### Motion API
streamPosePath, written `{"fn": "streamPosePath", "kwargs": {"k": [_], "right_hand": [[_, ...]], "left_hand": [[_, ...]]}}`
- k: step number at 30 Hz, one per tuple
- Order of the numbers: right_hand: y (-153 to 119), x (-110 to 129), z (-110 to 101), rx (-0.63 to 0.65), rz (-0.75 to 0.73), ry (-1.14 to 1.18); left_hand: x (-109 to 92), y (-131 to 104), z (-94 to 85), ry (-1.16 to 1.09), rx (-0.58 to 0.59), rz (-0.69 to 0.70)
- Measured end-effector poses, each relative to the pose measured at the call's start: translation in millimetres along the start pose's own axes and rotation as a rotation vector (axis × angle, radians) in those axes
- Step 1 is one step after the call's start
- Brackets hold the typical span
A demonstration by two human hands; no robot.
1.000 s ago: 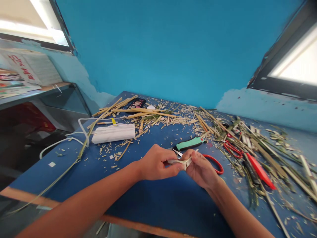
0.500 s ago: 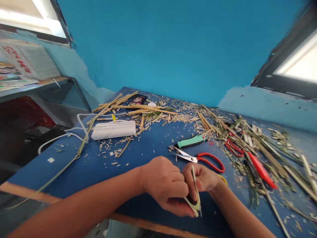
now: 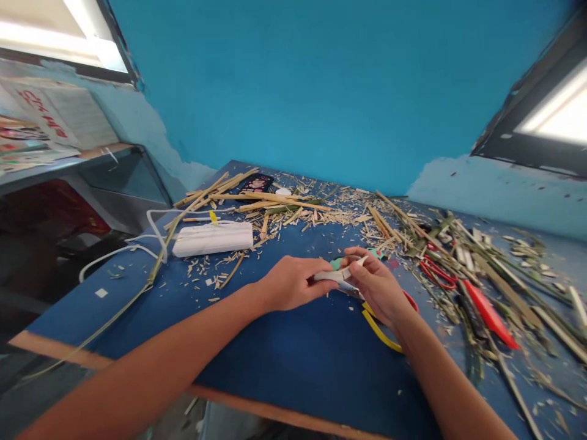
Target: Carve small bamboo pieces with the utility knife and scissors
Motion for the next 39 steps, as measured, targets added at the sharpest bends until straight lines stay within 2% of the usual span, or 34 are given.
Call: {"fn": "streamPosePath", "kwargs": {"k": [2,4,9,13,16,19,24,29,34,39], "right_hand": [[2.4,-2.3,-7.6,-0.040,0.008,-0.124],[2.6,-4.8,-12.9,-0.024,0.043,-0.196],[-3.6,-5.8,-12.9,0.231,0.123,-0.296],[-12.7,0.9,-6.5,0.416,0.144,-0.396],[-19.4,5.8,0.2,0.506,0.160,-0.411],[-23.2,7.6,6.9,0.552,0.147,-0.394],[-22.6,8.3,14.4,0.492,0.059,-0.337],[-22.2,7.2,23.1,0.399,-0.023,-0.278],[-16.8,7.1,35.5,0.276,-0.182,-0.184],[-12.7,8.3,38.9,0.195,-0.264,-0.264]], "left_hand": [[2.9,0.9,-0.6,-0.018,0.009,-0.017],[6.3,1.2,-1.9,-0.073,0.011,-0.055],[13.4,0.9,0.6,-0.322,0.061,-0.132],[13.4,0.1,6.9,-0.358,0.117,-0.140],[11.4,-0.8,13.2,-0.409,0.146,-0.163],[9.3,-0.3,18.7,-0.610,0.132,-0.193],[6.1,1.6,24.7,-1.059,0.105,-0.235],[3.5,-1.2,32.2,-1.313,0.133,-0.322],[0.0,-3.9,37.1,-1.467,0.087,-0.367],[2.4,-2.6,34.5,-1.437,0.037,-0.352]]}}
Point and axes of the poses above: each hand's wrist, its own y-axis towards the middle knuckle, its own z-axis out of the palm, x = y × z, the point moved 6 cm from there along y, towards the middle knuckle, and after that the axes turned 8 degrees about -y, right-handed, at the moved point
